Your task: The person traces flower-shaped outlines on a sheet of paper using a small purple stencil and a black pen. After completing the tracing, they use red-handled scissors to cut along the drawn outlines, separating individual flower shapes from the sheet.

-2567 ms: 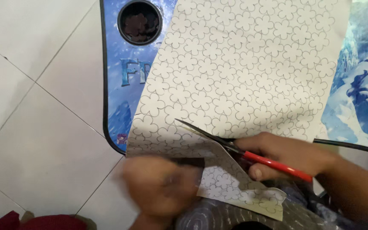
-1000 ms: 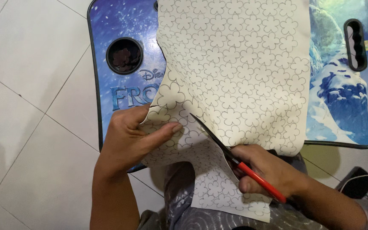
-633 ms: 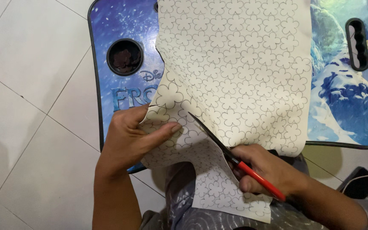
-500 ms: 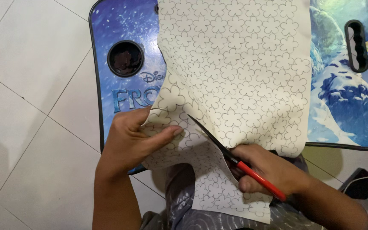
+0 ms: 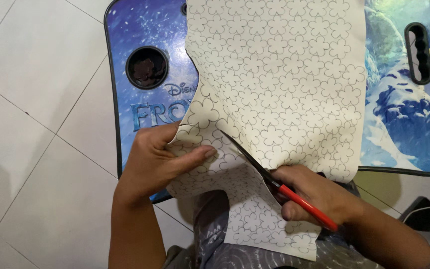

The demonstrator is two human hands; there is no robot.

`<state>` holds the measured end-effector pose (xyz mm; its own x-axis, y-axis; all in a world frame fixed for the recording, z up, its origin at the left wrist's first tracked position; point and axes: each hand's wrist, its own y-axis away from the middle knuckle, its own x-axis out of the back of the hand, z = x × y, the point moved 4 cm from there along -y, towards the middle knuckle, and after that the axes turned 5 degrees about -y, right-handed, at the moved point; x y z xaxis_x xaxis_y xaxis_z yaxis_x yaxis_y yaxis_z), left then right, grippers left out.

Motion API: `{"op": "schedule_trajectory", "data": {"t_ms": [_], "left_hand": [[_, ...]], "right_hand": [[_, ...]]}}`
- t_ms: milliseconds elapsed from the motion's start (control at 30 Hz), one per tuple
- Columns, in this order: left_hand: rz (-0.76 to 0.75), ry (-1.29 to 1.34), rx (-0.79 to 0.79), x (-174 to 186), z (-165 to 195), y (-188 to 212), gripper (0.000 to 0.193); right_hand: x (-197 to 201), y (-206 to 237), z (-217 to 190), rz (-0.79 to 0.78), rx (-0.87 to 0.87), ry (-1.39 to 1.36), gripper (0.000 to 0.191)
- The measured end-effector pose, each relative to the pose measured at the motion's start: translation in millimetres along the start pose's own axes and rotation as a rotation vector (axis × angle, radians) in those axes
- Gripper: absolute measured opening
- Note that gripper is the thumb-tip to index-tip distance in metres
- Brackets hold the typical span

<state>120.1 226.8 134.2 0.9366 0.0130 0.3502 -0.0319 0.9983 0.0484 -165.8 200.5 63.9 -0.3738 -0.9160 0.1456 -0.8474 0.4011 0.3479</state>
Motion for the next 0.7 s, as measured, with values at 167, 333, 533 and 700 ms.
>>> {"op": "schedule_trajectory", "data": {"t_ms": [167, 333, 533, 700], "left_hand": [[-0.015, 0.020, 0.034, 1.4, 0.7, -0.2, 0.031], [-0.033, -0.041, 0.033, 3.5, 5.7, -3.1, 0.032], [-0.078, -0.128, 0.035, 5.7, 12.1, -6.3, 0.039], [-0.089, -0.151, 0.045, 4.8, 12.8, -9.5, 0.056]], "right_hand": [[3.0, 2.2, 5.4, 0.029, 0.052, 0.056, 0.105], [6.5, 0.5, 7.3, -0.012, -0.033, 0.147, 0.104], [20.2, 1.0, -8.8, -0.027, -0.193, 0.149, 0.108], [24.0, -2.0, -17.4, -0.084, -0.256, 0.201, 0.108]]}}
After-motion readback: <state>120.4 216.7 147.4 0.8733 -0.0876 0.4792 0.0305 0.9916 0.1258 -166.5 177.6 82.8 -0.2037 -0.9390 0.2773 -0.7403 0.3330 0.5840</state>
